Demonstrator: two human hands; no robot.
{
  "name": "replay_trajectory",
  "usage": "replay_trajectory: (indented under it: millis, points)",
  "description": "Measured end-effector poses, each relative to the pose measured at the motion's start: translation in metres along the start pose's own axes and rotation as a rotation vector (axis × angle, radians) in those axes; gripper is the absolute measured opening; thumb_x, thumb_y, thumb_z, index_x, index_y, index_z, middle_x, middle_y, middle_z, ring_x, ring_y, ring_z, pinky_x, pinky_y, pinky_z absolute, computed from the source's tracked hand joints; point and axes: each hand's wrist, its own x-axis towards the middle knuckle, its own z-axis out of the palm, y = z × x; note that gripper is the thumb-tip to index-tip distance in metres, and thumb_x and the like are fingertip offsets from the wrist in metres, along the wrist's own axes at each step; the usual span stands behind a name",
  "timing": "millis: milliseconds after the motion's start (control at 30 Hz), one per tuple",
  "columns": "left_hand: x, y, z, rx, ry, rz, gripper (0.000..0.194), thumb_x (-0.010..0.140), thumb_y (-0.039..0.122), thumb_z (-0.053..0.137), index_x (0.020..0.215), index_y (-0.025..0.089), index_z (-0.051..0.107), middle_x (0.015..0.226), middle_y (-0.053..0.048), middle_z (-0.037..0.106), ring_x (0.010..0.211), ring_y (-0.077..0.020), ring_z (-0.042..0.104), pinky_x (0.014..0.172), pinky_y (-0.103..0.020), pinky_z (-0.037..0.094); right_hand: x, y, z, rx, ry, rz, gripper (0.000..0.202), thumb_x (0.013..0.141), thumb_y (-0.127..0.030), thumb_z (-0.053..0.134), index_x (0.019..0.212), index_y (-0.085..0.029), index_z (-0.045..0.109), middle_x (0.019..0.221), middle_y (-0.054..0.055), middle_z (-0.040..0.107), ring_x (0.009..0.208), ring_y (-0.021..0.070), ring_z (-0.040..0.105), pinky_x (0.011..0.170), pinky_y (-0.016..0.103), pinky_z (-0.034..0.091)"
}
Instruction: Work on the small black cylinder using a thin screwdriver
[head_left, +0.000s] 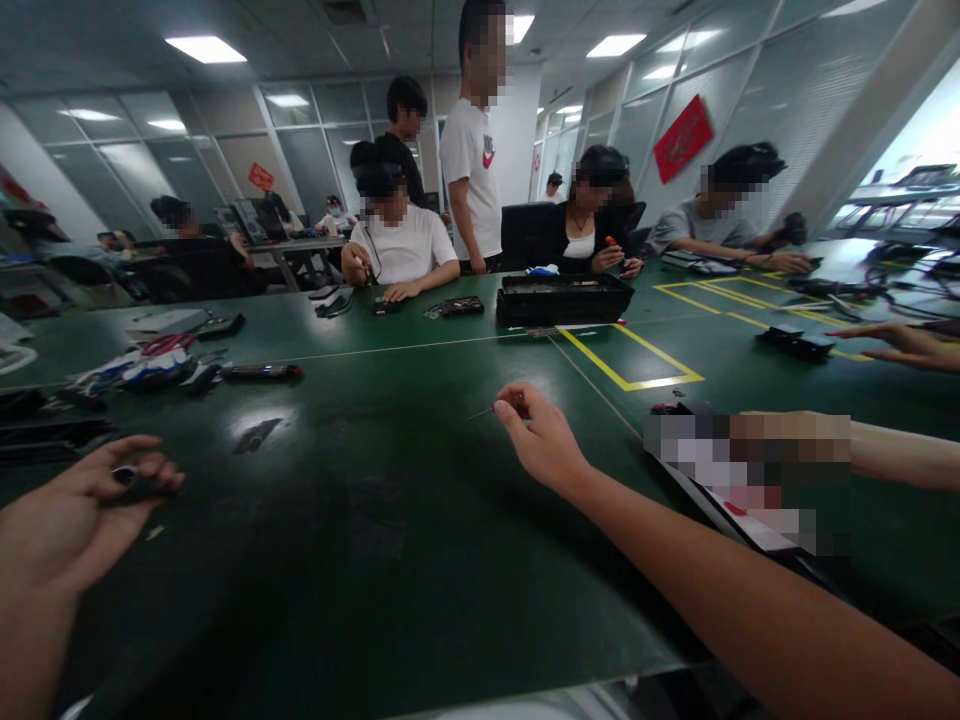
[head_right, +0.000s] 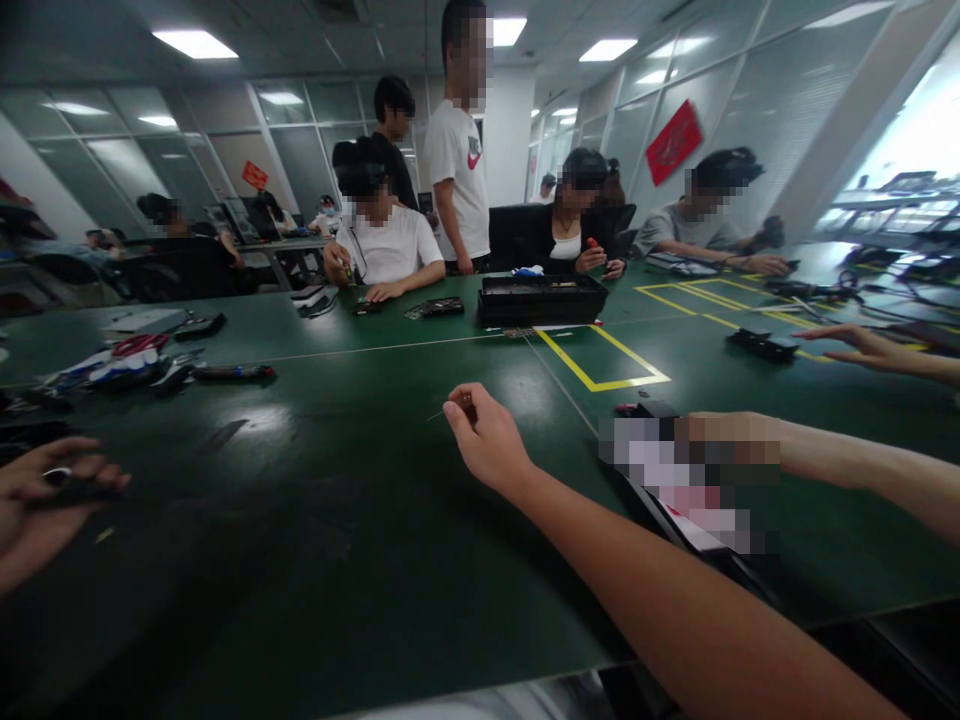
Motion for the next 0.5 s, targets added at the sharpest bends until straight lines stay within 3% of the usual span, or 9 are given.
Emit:
replay_trajectory:
  millis: [100, 133, 233, 333, 433, 500]
  points:
    - [-0.006, -0.006, 0.029, -0.155, -0.233, -0.085, 0.021, 0.076, 0.012, 0.044, 0.086, 0.012, 0.062, 0.069, -0.004, 0.054, 0.072, -0.0165, 0.052, 0.059, -0.025, 0.051, 0.000, 0.000, 0.000, 0.012, -0.010, -0.006, 0.021, 0.098, -0.034, 0.050, 0.112, -0.022, 0.059, 0.098, 0.006, 0.069, 0.089, 0.0205, 0.065, 0.077, 0.035, 0.050]
    - [-0.012, -0.007, 0.042, -0.155, -0.372, -0.120, 0.022, 0.081, 0.014, 0.044, 0.093, 0.013, 0.063, 0.075, -0.002, 0.057, 0.078, -0.0151, 0.053, 0.067, -0.025, 0.052, 0.000, -0.001, 0.000, 0.019, -0.012, -0.008, 0.021, 0.099, -0.033, 0.049, 0.114, -0.022, 0.058, 0.100, 0.006, 0.069, 0.090, 0.0205, 0.065, 0.078, 0.035, 0.050]
    - [-0.032, -0.015, 0.085, -0.155, -0.555, -0.142, 0.034, 0.072, 0.006, 0.052, 0.103, 0.017, 0.059, 0.086, 0.000, 0.060, 0.080, -0.0134, 0.058, 0.070, -0.024, 0.050, -0.001, -0.003, -0.002, 0.037, -0.005, -0.008, 0.022, 0.099, -0.033, 0.048, 0.114, -0.022, 0.059, 0.101, 0.006, 0.071, 0.090, 0.0205, 0.066, 0.078, 0.035, 0.050]
    - [-0.051, -0.033, 0.125, 0.022, -0.691, -0.018, 0.059, 0.061, -0.002, 0.061, 0.115, 0.020, 0.053, 0.098, 0.000, 0.059, 0.092, -0.0173, 0.065, 0.075, -0.026, 0.048, -0.002, -0.007, -0.004, 0.024, 0.001, -0.034, 0.020, 0.098, -0.037, 0.052, 0.106, -0.022, 0.063, 0.093, 0.005, 0.072, 0.085, 0.0200, 0.067, 0.075, 0.034, 0.050]
    - [-0.070, -0.057, 0.158, 0.259, -0.814, 0.205, 0.049, 0.071, 0.008, 0.068, 0.116, 0.018, 0.052, 0.107, -0.005, 0.062, 0.096, -0.0197, 0.066, 0.089, -0.035, 0.048, -0.004, -0.013, -0.007, -0.004, 0.004, -0.070, 0.022, 0.096, -0.041, 0.055, 0.092, -0.022, 0.065, 0.082, 0.003, 0.070, 0.077, 0.0188, 0.065, 0.069, 0.031, 0.048]
    - [-0.081, -0.070, 0.174, 0.283, -0.899, 0.278, 0.043, 0.074, 0.011, 0.069, 0.113, 0.017, 0.054, 0.109, -0.007, 0.065, 0.100, -0.0205, 0.065, 0.094, -0.037, 0.048, -0.005, -0.017, -0.008, -0.014, 0.029, -0.080, 0.024, 0.094, -0.042, 0.057, 0.085, -0.021, 0.064, 0.075, 0.002, 0.068, 0.070, 0.0176, 0.063, 0.064, 0.030, 0.046]
